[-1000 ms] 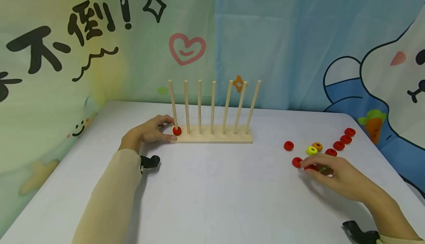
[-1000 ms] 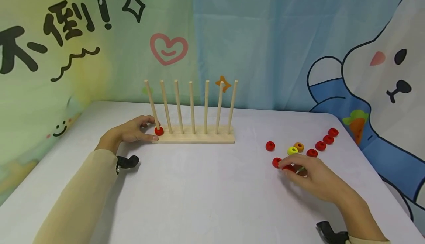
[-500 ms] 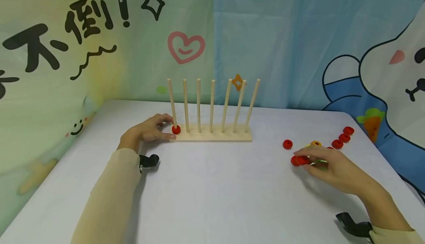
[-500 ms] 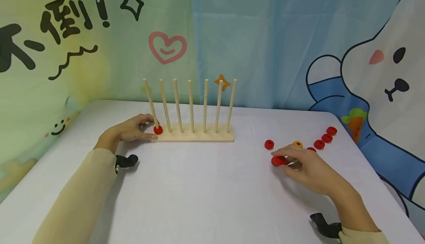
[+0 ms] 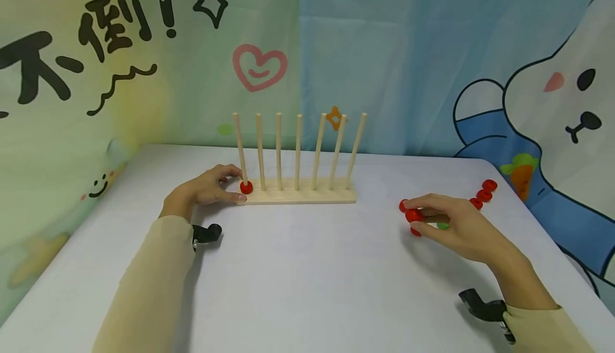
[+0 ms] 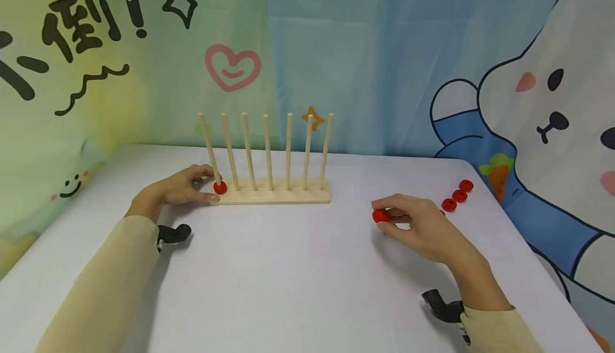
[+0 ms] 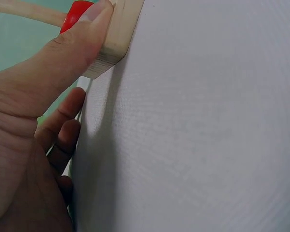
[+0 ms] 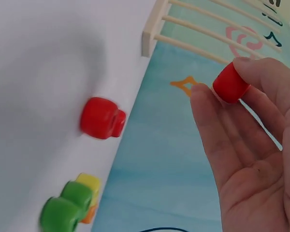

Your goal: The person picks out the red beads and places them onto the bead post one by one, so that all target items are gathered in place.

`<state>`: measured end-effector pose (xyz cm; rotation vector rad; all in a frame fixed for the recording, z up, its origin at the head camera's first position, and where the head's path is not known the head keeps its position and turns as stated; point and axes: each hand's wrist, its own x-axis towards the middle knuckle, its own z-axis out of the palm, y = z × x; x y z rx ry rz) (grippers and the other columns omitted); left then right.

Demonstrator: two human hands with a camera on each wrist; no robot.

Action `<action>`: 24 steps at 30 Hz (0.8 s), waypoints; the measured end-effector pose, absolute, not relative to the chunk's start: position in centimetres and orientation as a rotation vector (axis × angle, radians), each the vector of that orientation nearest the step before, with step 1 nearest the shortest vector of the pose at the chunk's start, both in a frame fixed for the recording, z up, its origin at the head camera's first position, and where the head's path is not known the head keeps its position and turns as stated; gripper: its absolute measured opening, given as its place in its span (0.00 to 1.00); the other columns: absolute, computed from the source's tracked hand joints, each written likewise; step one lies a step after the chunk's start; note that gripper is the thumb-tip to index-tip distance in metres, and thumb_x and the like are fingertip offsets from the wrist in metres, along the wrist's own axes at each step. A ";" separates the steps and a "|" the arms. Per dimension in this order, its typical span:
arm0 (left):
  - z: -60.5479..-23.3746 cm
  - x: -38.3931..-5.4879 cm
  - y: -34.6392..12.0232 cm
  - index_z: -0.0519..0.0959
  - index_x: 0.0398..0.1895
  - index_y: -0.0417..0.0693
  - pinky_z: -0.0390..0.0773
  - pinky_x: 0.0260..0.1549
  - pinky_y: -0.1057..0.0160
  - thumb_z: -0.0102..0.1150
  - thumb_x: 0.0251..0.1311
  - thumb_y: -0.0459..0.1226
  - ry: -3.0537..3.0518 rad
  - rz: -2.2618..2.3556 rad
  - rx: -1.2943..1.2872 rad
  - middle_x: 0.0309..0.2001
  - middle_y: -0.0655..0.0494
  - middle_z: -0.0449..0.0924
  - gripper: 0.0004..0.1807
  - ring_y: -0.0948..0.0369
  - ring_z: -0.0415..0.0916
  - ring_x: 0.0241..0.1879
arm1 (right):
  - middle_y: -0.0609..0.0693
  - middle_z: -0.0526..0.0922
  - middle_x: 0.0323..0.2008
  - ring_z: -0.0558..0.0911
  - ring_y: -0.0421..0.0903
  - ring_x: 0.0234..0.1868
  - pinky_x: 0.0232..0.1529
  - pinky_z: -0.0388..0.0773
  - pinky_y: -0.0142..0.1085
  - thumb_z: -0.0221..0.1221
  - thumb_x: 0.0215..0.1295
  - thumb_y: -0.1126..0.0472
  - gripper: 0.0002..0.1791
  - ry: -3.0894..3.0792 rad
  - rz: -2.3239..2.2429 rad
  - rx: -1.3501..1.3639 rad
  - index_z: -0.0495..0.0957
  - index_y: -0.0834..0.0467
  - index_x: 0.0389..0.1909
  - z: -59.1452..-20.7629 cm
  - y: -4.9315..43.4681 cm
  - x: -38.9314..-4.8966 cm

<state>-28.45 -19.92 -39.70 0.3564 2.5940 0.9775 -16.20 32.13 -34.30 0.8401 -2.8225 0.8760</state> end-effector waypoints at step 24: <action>-39.8 -28.4 -19.9 0.70 0.61 0.58 0.58 0.62 0.34 0.74 0.49 0.54 2.594 0.984 0.368 0.70 0.49 0.59 0.36 0.43 0.57 0.66 | 0.41 0.78 0.54 0.78 0.36 0.49 0.40 0.81 0.32 0.65 0.61 0.69 0.21 -2.606 0.949 1.048 0.80 0.46 0.51 -33.3 28.5 -18.9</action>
